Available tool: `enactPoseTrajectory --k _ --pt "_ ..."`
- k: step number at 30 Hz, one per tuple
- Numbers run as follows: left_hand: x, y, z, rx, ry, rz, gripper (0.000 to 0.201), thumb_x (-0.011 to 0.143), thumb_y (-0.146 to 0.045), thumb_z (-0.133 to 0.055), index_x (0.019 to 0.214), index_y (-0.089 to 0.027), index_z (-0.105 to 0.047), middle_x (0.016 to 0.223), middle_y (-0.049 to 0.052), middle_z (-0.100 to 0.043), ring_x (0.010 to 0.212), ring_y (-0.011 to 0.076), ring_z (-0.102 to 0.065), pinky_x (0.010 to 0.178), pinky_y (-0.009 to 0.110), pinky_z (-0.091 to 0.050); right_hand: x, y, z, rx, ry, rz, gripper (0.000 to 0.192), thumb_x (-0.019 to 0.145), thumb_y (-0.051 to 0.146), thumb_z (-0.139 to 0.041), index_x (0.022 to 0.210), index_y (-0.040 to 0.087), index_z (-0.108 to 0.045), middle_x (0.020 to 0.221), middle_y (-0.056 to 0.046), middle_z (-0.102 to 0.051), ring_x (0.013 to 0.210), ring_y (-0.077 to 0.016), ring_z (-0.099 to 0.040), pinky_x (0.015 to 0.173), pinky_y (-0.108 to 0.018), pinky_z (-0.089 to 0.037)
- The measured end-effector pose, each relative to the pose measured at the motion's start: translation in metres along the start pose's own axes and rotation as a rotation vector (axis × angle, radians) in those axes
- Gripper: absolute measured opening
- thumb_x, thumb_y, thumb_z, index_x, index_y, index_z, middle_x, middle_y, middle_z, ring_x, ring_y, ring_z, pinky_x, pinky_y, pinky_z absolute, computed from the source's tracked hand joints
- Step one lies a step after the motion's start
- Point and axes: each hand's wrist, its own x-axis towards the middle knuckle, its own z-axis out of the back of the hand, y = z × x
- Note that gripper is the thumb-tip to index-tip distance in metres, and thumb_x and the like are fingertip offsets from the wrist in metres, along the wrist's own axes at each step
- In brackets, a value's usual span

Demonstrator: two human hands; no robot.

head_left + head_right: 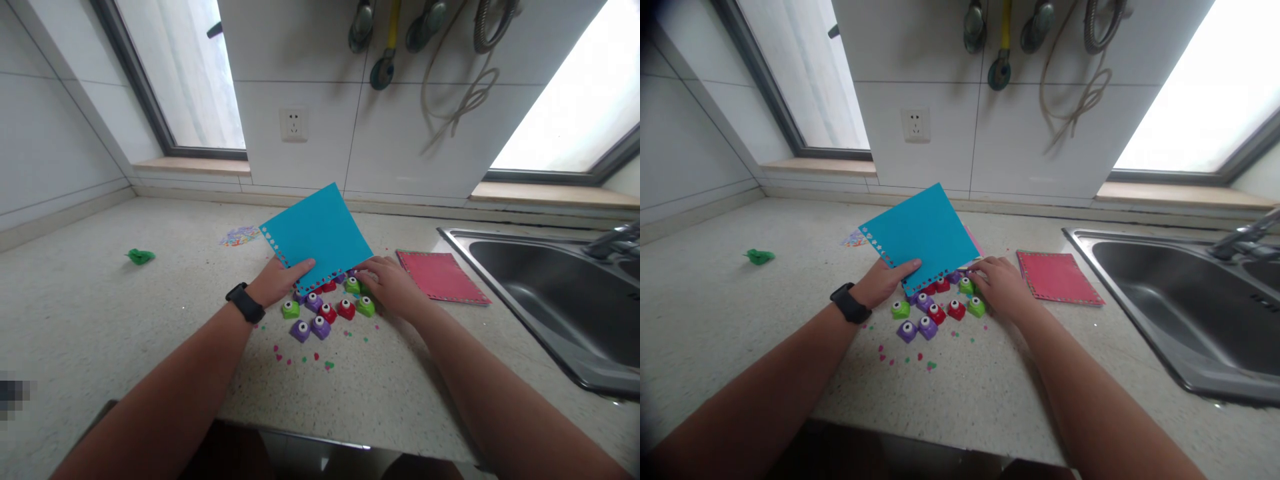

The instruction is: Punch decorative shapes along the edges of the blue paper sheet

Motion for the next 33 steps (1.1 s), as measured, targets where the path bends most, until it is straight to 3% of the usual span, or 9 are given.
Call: enactPoseTrajectory --k 10,15,18,20,22,24,28,33 --pt "0.0 -0.01 -0.003 0.001 0.0 0.035 0.06 0.086 -0.049 -0.069 0.138 -0.021 -0.059 0.142 0.011 -0.059 0.129 0.0279 -0.056 0.116 0.048 -0.037 -0.002 0.005 0.006 0.121 0.039 -0.169 0.02 0.095 0.036 -0.056 0.103 0.023 -0.069 0.099 -0.008 -0.072 0.094 -0.0269 -0.065 0.08 -0.041 -0.047" --pt "-0.001 -0.012 -0.004 0.001 -0.044 0.071 0.052 0.086 -0.053 -0.067 0.126 -0.019 -0.067 0.129 0.011 -0.068 0.126 0.028 -0.059 0.115 0.047 -0.037 -0.002 0.005 0.006 0.465 -0.122 -0.306 0.022 0.096 0.041 -0.055 0.102 0.021 -0.061 0.097 -0.008 -0.071 0.084 -0.0222 -0.066 0.073 -0.038 -0.05" --pt "-0.002 -0.014 -0.006 -0.016 -0.1 0.093 0.042 0.085 -0.053 -0.068 0.108 -0.017 -0.072 0.111 0.009 -0.074 0.118 0.0261 -0.063 0.111 0.042 -0.041 -0.003 0.002 0.009 0.798 -0.26 -0.278 0.03 0.092 0.047 -0.061 0.103 0.02 -0.055 0.11 -0.011 -0.068 0.09 -0.0211 -0.067 0.079 -0.039 -0.054" --pt "-0.002 -0.018 -0.008 -0.011 -0.142 0.118 0.038 0.084 -0.055 -0.069 0.091 -0.017 -0.07 0.089 0.005 -0.074 0.097 0.0231 -0.068 0.095 0.037 -0.05 -0.004 0.002 0.013 1.019 -0.316 -0.228 0.033 0.088 0.046 -0.068 0.1 0.02 -0.052 0.118 -0.012 -0.065 0.096 -0.0201 -0.067 0.087 -0.04 -0.055" --pt "-0.002 -0.022 -0.011 0.005 -0.158 0.178 0.041 0.081 -0.058 -0.069 0.076 -0.017 -0.062 0.065 0.0 -0.063 0.063 0.017 -0.059 0.067 0.032 -0.05 -0.007 0.003 0.018 1.162 -0.352 -0.183 0.034 0.085 0.041 -0.073 0.1 0.021 -0.05 0.121 -0.01 -0.063 0.101 -0.0189 -0.066 0.094 -0.041 -0.054" --pt "-0.003 -0.026 -0.013 0.012 -0.156 0.198 0.046 0.079 -0.059 -0.07 0.067 -0.018 -0.053 0.056 -0.004 -0.052 0.051 0.0124 -0.045 0.053 0.028 -0.04 -0.01 0.007 0.025 1.234 -0.39 -0.147 0.037 0.084 0.037 -0.075 0.106 0.022 -0.05 0.12 -0.008 -0.062 0.104 -0.0179 -0.065 0.098 -0.04 -0.052" --pt "-0.004 -0.028 -0.016 0.074 -0.105 0.141 0.05 0.085 -0.06 -0.064 0.063 -0.02 -0.043 0.056 -0.004 -0.046 0.052 0.0122 -0.041 0.054 0.028 -0.034 -0.016 0.017 0.036 1.302 -0.32 -0.118 0.047 0.081 0.032 -0.078 0.12 0.023 -0.054 0.112 -0.007 -0.064 0.101 -0.017 -0.065 0.098 -0.038 -0.052" --pt "-0.009 -0.028 -0.02 0.234 -0.087 0.171 0.051 0.09 -0.061 -0.055 0.06 -0.021 -0.046 0.059 -0.001 -0.05 0.058 0.0152 -0.048 0.063 0.031 -0.04 -0.018 0.03 0.038 1.443 -0.209 -0.059 0.042 0.073 0.023 -0.084 0.109 0.022 -0.062 0.102 -0.003 -0.066 0.092 -0.0134 -0.065 0.09 -0.032 -0.055"
